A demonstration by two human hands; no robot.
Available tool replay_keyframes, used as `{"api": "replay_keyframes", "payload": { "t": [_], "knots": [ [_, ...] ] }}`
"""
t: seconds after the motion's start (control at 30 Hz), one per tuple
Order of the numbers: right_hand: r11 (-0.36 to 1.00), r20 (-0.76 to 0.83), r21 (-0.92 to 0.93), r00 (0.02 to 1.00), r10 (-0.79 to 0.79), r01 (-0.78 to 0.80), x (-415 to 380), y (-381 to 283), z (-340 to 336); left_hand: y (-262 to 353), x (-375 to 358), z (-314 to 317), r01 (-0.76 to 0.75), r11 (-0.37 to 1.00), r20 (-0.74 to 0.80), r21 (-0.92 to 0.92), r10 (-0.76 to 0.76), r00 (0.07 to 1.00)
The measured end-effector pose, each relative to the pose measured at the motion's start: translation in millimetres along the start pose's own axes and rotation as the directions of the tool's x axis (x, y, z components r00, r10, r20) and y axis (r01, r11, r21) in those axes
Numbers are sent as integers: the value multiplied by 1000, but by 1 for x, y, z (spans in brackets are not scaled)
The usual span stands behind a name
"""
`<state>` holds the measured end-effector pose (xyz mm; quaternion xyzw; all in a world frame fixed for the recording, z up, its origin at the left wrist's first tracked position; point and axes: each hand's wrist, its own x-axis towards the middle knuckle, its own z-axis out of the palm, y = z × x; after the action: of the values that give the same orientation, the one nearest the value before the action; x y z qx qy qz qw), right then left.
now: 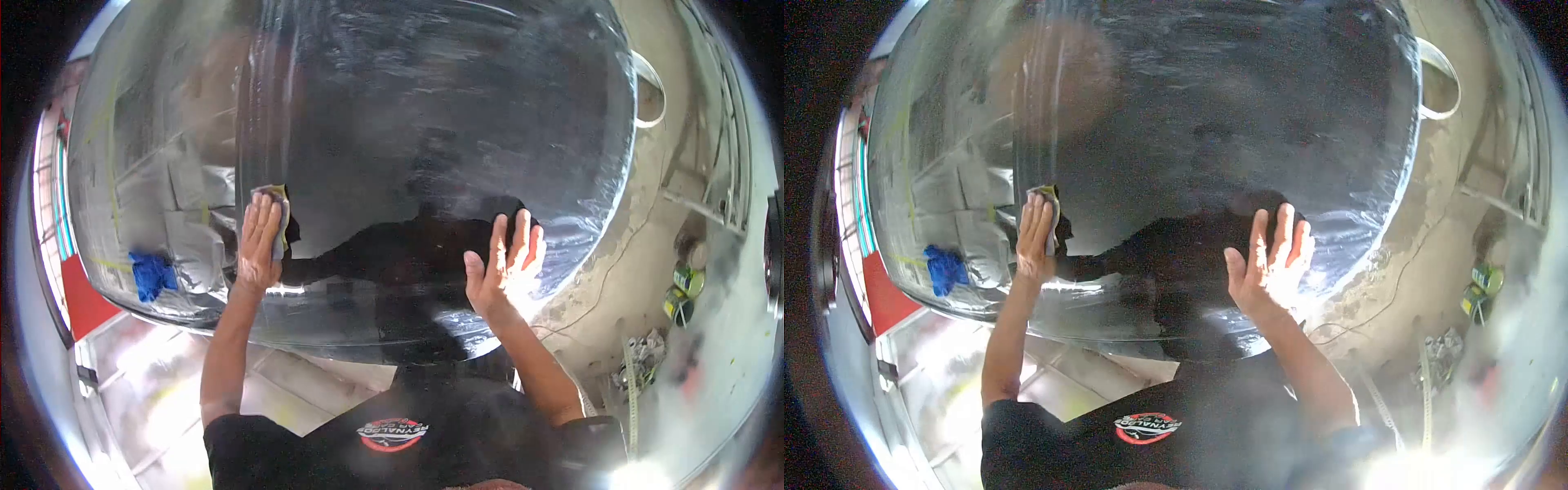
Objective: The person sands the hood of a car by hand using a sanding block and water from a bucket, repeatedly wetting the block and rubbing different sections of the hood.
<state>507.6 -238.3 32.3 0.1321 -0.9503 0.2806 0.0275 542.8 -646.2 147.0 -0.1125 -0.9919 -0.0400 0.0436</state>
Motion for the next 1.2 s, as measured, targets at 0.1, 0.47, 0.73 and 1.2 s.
{"api": "replay_keyframes", "payload": {
  "t": [0.1,0.47,0.73,1.2],
  "knots": [
    [1000,-32,-7,999,-9,9,0,1,1,28,54,15,-118,993,19,3,118,993],
    [974,-386,116,894,225,-195,-39,73,0,150,192,94,-633,766,-59,-114,630,774],
    [915,-341,129,850,402,-382,-58,102,22,63,9,7,-508,854,176,-109,520,836],
    [763,-408,607,737,539,-222,-77,116,28,354,229,170,-769,539,56,-344,829,556]
  ]
}}
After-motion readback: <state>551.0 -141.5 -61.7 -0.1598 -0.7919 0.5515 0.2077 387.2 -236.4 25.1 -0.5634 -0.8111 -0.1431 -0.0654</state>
